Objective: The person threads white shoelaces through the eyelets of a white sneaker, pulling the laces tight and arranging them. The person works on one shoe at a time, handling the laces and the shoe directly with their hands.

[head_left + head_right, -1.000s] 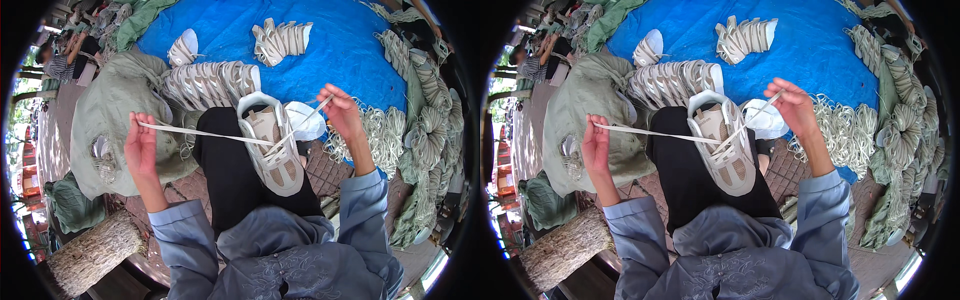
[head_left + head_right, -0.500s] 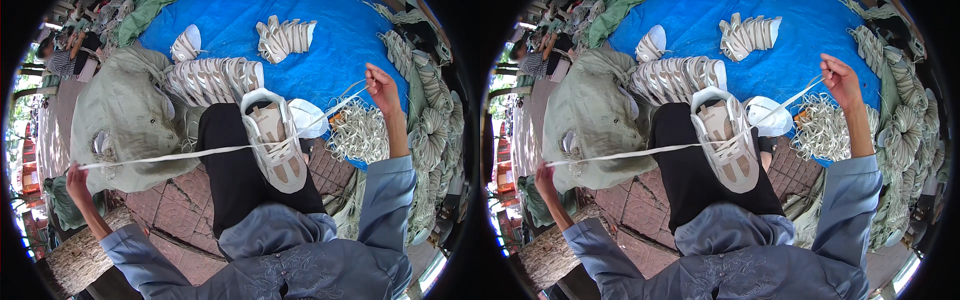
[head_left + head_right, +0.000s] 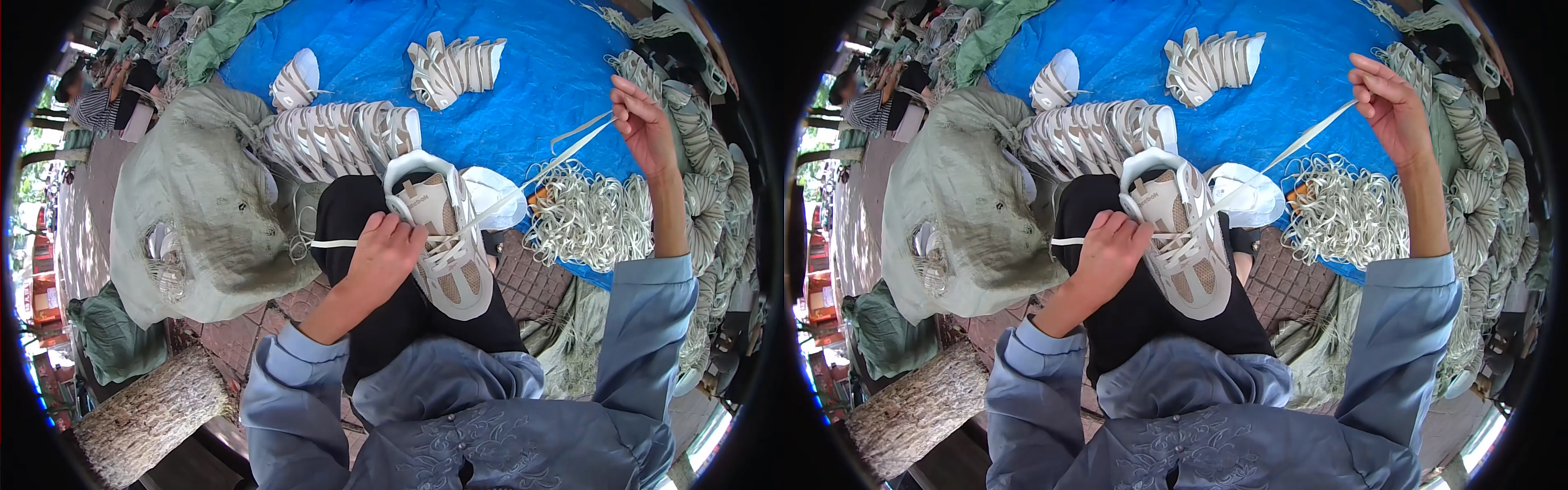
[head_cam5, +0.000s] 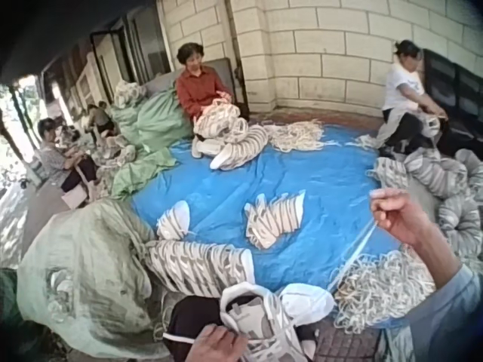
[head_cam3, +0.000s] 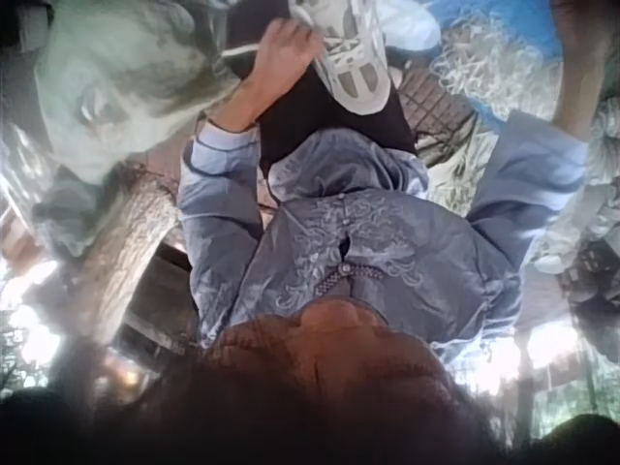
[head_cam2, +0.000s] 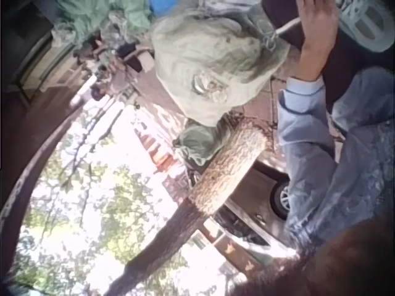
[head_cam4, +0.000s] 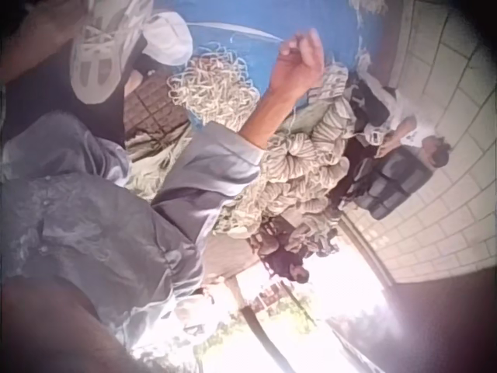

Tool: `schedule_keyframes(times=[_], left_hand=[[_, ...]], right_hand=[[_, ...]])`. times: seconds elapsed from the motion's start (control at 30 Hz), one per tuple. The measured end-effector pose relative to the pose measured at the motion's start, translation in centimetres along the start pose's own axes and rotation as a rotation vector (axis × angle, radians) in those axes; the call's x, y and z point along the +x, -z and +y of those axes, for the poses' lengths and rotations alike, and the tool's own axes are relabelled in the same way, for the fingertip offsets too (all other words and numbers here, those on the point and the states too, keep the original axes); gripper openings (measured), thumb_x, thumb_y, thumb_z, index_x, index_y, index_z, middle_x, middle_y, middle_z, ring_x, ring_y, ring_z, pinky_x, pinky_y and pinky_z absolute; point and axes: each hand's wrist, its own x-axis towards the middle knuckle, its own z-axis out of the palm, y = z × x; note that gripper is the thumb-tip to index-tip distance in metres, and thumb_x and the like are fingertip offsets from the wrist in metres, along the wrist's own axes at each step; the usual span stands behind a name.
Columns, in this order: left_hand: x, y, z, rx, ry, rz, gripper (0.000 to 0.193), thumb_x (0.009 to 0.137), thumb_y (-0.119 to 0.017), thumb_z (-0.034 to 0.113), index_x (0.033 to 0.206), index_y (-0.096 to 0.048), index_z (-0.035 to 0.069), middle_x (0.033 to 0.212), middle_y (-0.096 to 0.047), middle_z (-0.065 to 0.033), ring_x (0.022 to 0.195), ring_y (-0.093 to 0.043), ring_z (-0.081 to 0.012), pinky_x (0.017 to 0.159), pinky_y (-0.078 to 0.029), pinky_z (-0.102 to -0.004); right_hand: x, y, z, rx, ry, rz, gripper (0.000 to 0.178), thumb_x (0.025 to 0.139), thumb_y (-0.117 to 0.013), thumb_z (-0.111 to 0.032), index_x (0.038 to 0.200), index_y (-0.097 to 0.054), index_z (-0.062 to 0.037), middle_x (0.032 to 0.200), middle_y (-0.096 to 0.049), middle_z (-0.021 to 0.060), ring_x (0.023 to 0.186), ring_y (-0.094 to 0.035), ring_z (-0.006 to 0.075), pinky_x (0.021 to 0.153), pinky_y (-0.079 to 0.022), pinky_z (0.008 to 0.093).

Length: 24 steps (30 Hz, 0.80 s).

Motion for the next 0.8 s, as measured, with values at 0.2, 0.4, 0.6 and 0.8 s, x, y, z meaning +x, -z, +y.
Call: schedule_keyframes(times=[0.2,0.4,0.6,0.8], left_hand=[[-0.8,1.3,-0.2,-0.819,0.332,-0.149,0.012,0.073,-0.054,0.002,0.085,-0.056,0.001,0.067,-0.055,-0.0093,0.066,-0.058,-0.0203,0.058,-0.045,-0.0287],[-3.7,3.8,-3.4,-1.069,0.717,-0.603,0.011,0.078,-0.055,0.005,0.087,-0.058,0.001,0.065,-0.056,-0.0072,0.059,-0.059,-0.0169,0.052,-0.046,-0.0269],[-5.4,4.6,-2.1,-0.31,0.227,-0.263,0.005,0.07,-0.058,0.006,0.075,-0.057,0.005,0.067,-0.052,-0.0094,0.067,-0.054,-0.0265,0.06,-0.044,-0.0348],[-7.7,5.3,-2.5,-0.018,0.263,-0.171,0.014,0.065,-0.057,0.004,0.079,-0.057,0.005,0.072,-0.05,-0.0075,0.077,-0.05,-0.0242,0.069,-0.04,-0.0348]], right_hand=[[1.0,1.4,0.8,0.054,-0.032,0.004,0.035,0.083,-0.052,-0.006,0.115,-0.046,0.007,0.09,-0.056,0.0083,0.067,-0.049,0.0078,0.054,-0.041,0.0186],[4.0,7.8,0.6,0.088,-0.041,0.0,0.036,0.084,-0.052,-0.007,0.116,-0.045,0.0072,0.095,-0.056,0.009,0.075,-0.052,0.0102,0.065,-0.046,0.021],[4.7,11.3,-1.4,0.025,-0.026,0.114,0.038,0.083,-0.053,-0.007,0.117,-0.044,0.007,0.108,-0.054,0.0121,0.101,-0.052,0.0173,0.088,-0.043,0.0252],[4.8,18.3,-6.4,-0.033,-0.022,0.116,0.039,0.085,-0.05,-0.002,0.121,-0.04,0.0074,0.113,-0.051,0.0134,0.104,-0.05,0.0164,0.088,-0.042,0.021]])
